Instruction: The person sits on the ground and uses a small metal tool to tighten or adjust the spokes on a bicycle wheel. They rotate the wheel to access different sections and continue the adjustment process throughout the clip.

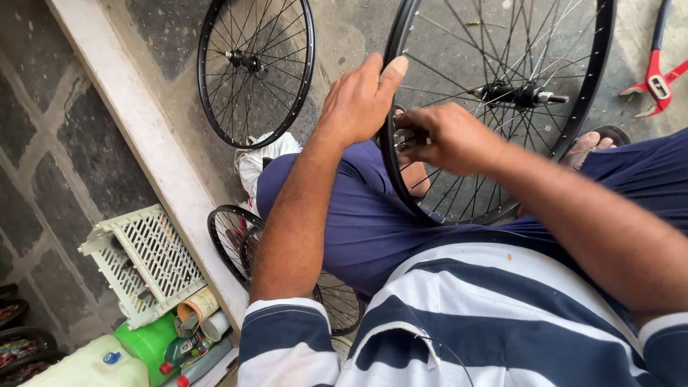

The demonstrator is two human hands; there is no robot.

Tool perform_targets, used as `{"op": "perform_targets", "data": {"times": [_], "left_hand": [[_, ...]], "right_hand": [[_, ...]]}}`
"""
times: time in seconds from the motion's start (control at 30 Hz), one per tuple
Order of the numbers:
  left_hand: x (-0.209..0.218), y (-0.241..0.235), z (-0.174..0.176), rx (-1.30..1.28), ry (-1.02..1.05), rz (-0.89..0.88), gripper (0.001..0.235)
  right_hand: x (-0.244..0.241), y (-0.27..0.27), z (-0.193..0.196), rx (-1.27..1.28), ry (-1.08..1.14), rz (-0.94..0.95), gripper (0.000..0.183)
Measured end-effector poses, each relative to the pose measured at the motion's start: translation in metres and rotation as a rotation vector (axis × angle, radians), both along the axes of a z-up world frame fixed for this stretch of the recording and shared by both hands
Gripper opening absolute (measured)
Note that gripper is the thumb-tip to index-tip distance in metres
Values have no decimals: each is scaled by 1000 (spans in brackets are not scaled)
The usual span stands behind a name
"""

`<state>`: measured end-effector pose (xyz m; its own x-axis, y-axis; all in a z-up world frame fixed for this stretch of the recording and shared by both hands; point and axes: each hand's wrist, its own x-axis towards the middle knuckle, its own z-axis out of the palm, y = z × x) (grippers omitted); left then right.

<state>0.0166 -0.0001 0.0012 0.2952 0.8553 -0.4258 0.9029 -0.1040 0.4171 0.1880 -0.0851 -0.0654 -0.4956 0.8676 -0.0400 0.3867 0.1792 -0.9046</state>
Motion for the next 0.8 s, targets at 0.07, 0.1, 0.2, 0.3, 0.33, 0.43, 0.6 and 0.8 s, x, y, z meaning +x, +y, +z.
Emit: {"op": "perform_targets", "data": {"times": [0.07,0.1,0.2,0.3,0.33,0.43,0.6,0.8], "left_hand": [[0,0,-1,0,11,-20,58],[1,1,-2,0,15,-30,59],[0,-1,-4,25,12,-23,58],[1,-2,-1,47,-6,-24,59],[1,-2,1,9,-15,-9,59],[1,-3,7,-61,-41,36,61],[8,-5,9,-69,-42,18,67],[8,-3,4,-47,-40,27,65]], "right_hand": [[-17,-19,0,269,-63,-253,24],[-17,-19,-2,436,-69,-230,21],[-20,-18,1,655,-82,-153,20],[-7,-11,12,297,-31,-60,27],[6,-6,14,154,45,-11,33],[28,5,14,-39,223,47,42],[25,20,11,-173,199,307,46],[-3,-28,12,530,-335,-59,17]]}}
